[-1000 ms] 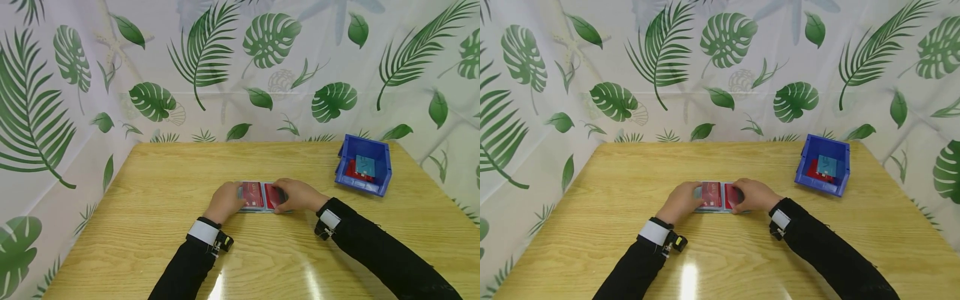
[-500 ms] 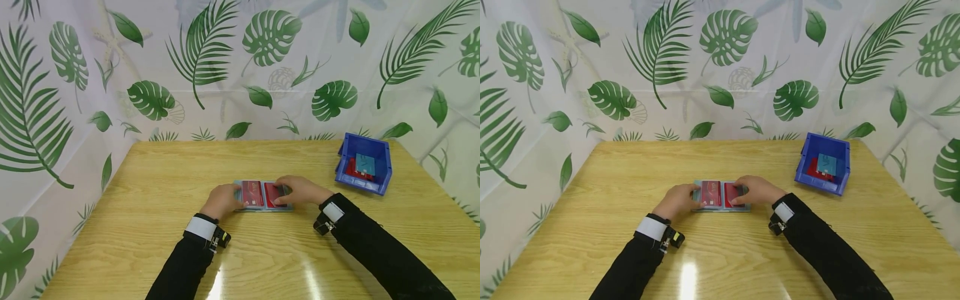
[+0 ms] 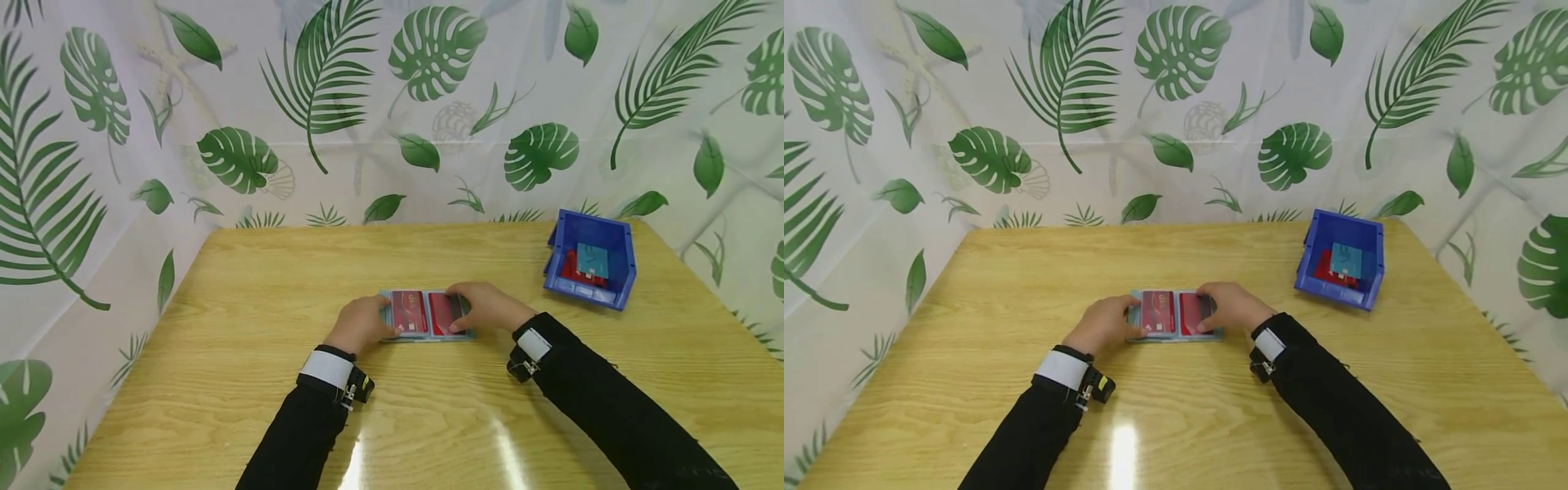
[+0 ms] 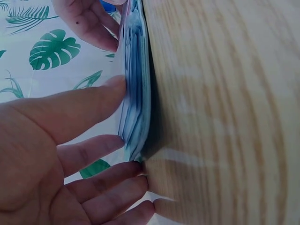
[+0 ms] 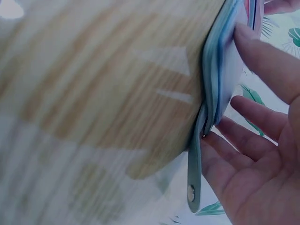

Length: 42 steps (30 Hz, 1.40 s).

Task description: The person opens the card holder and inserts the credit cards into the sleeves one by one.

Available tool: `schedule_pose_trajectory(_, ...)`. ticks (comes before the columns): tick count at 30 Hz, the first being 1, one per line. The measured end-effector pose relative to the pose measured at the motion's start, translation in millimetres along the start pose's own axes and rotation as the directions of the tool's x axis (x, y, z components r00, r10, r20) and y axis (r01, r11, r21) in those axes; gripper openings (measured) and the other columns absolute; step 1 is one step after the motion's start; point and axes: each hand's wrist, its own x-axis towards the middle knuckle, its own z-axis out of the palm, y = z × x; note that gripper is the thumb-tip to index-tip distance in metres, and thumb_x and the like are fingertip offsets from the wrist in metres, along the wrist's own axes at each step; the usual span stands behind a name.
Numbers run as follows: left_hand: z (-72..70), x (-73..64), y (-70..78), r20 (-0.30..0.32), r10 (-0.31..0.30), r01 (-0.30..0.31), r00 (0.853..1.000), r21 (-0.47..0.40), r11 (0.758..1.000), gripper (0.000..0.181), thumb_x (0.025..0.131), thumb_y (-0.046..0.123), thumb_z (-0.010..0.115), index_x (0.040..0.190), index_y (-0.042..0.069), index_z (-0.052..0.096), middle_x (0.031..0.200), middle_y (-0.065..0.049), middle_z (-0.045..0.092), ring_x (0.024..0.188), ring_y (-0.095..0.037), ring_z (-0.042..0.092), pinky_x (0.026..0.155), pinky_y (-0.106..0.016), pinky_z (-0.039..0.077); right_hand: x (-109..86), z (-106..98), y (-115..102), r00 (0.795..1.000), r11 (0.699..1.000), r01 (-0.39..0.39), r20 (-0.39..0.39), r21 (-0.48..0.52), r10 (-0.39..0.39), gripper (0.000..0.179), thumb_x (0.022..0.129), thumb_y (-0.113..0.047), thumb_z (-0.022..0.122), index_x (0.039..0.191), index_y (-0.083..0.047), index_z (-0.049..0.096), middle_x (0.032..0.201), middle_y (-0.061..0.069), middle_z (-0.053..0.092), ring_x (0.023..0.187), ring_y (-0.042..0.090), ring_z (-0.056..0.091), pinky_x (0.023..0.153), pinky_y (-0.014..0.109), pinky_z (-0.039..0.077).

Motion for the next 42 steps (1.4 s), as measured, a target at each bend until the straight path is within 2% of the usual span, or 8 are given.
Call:
schedule_pose_trajectory(12,2.1,3.1,-3.3,0.005,-0.002,0.002,1.0,0.011,1.0,0.059,0.08,0.026,0.082,0.13,0.005,0.061,0.124,-0.014,0.064,0.112,-0.029,0.06,0.096,-0.041,0.046,-1.5,3.8,-13.1,0.997,0.998,0.003,-0.08,-0.063,-0.008,0.068,0.079,-0.024,0.082,0.135,-0.001,0.052,0.135,0.024,0.047,0.123,0.039,0.046,0.101,0.053,0.041)
schedule_pose_trajectory(16,2.6,2.9,-2.7,-0.004,0.0,0.0,1.0,0.014,1.0,0.059,0.08,0.027,0.082,0.13,0.005,0.061,0.122,-0.014,0.065,0.11,-0.029,0.061,0.095,-0.041,0.047,0.9,5.5,-15.6,0.997,0.999,-0.02,-0.071,-0.049,0.017,0.068,0.082,-0.024,0.08,0.138,0.0,0.049,0.137,0.026,0.045,0.124,0.041,0.045,0.101,0.054,0.04)
schedule_pose_trajectory(21,2.0,1.2,-3.8,0.009,-0.009,0.009,1.0,0.008,1.0,0.059,0.08,0.026,0.082,0.131,0.006,0.06,0.123,-0.015,0.064,0.112,-0.03,0.06,0.095,-0.042,0.047,1.8,7.9,-12.2,0.999,0.999,0.011,-0.043,-0.048,-0.013,0.065,0.085,-0.026,0.077,0.136,0.004,0.05,0.135,0.026,0.051,0.127,0.041,0.046,0.104,0.052,0.038)
schedule_pose_trajectory(30,0.2,3.0,-2.8,-0.013,0.006,-0.005,1.0,0.045,0.999,0.056,0.079,0.028,0.082,0.127,0.008,0.064,0.119,-0.013,0.066,0.108,-0.028,0.061,0.093,-0.04,0.047,-3.2,3.5,-12.3,0.997,0.994,-0.007,-0.075,-0.107,-0.001,0.065,0.082,-0.028,0.08,0.134,0.001,0.052,0.134,0.025,0.051,0.125,0.041,0.047,0.101,0.054,0.039)
schedule_pose_trajectory(38,-2.7,1.4,0.9,-0.037,0.007,-0.004,0.999,0.073,0.997,0.053,0.08,0.029,0.081,0.125,0.007,0.065,0.115,-0.012,0.068,0.105,-0.028,0.063,0.09,-0.04,0.049,-0.6,3.1,-16.7,0.994,0.999,-0.004,-0.108,-0.036,0.001,0.059,0.085,-0.019,0.077,0.134,0.002,0.052,0.135,0.027,0.046,0.121,0.041,0.049,0.098,0.051,0.043)
schedule_pose_trajectory(42,-2.1,-0.3,1.0,-0.036,-0.005,0.007,0.999,0.052,0.999,0.052,0.079,0.029,0.082,0.124,0.006,0.066,0.115,-0.012,0.068,0.106,-0.028,0.063,0.09,-0.04,0.048,1.0,3.5,-23.4,0.984,0.997,-0.034,-0.17,0.074,0.046,0.05,0.089,-0.011,0.071,0.134,0.002,0.052,0.136,0.028,0.043,0.111,0.039,0.052,0.089,0.048,0.047)
